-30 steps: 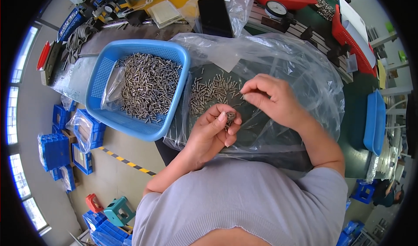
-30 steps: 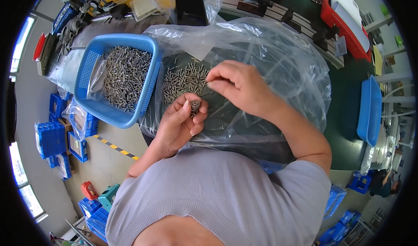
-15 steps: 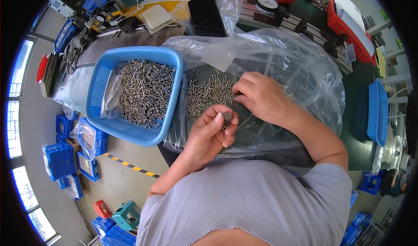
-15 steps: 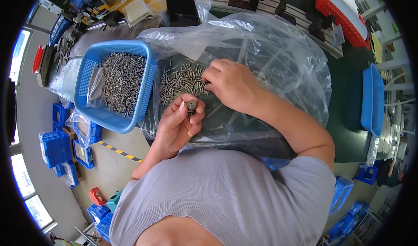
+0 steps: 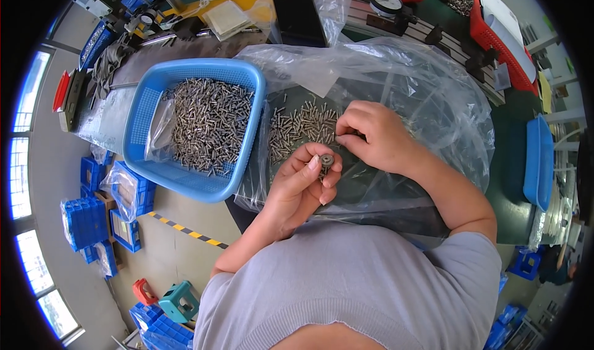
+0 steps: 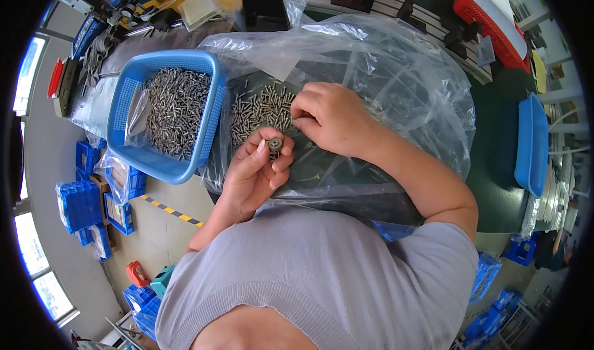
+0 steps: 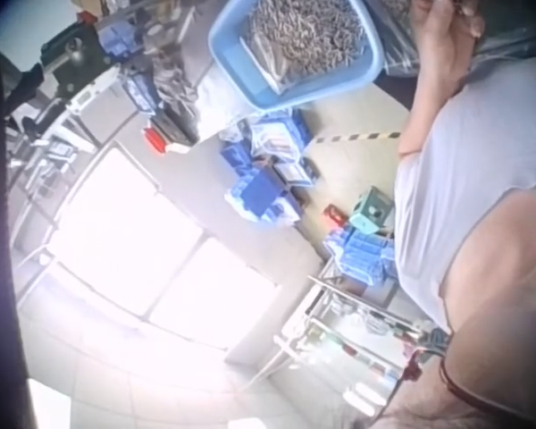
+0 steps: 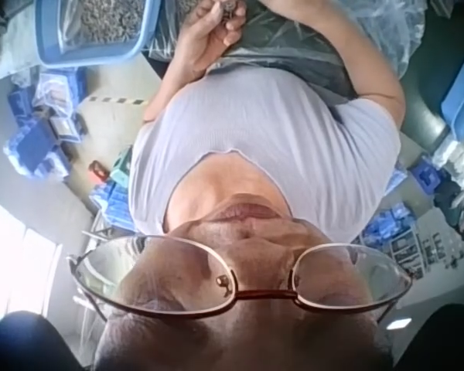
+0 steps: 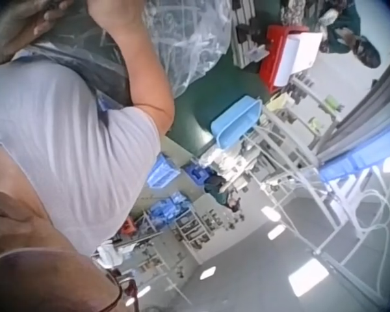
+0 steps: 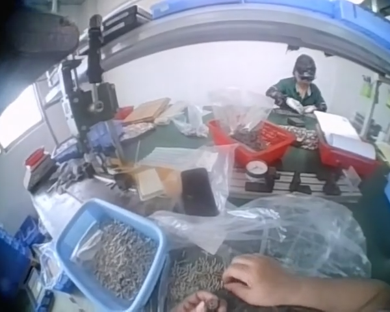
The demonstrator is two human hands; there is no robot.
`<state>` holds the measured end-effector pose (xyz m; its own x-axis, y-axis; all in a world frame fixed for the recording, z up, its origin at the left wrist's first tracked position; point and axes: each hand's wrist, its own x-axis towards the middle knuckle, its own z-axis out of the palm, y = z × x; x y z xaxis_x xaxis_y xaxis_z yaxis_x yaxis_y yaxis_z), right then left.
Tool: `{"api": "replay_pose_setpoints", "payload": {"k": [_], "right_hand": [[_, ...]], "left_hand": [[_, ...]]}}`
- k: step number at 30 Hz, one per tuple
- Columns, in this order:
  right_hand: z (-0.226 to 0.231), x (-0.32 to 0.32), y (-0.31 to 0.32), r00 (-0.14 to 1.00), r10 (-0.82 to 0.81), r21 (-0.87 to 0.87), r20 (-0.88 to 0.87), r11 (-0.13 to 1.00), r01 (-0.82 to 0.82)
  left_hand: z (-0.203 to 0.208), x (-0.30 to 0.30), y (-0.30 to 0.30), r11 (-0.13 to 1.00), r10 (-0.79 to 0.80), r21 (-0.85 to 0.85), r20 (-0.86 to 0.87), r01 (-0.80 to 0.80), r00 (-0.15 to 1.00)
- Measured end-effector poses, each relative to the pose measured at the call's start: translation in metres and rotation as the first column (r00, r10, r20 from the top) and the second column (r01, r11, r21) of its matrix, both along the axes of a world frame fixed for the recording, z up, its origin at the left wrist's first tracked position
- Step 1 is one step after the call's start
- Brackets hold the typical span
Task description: Assembling small metal pins into a circular component at a workbench.
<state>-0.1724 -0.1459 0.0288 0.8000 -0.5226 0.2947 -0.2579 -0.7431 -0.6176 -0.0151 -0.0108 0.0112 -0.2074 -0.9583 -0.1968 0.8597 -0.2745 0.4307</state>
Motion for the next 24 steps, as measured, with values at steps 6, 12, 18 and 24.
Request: {"api": "replay_pose_setpoints", "payload": {"k": [6, 12, 18, 24], "right_hand": [[0.019, 0.001, 0.016, 0.985, -0.024, 0.415, 0.17, 0.909, -0.05], [0.018, 0.003, 0.022, 0.967, 0.027, 0.305, 0.253, 0.946, -0.106], [0.014, 0.004, 0.02, 0.94, 0.146, -0.08, 0.308, 0.989, -0.127], [0.014, 0.002, 0.016, 0.921, 0.253, -0.196, 0.297, 0.96, -0.201]], "left_hand": [[0.0, 0.0, 0.0, 1.0, 0.0, -0.001, -0.001, 0.0, 1.0], [-0.001, 0.001, 0.001, 1.0, -0.009, 0.028, -0.007, 0.009, 1.0], [-0.003, 0.001, 0.001, 1.0, -0.015, 0.016, 0.002, 0.015, 1.0], [-0.002, 0.001, 0.002, 1.0, 0.016, 0.016, -0.024, -0.016, 1.0]]}}
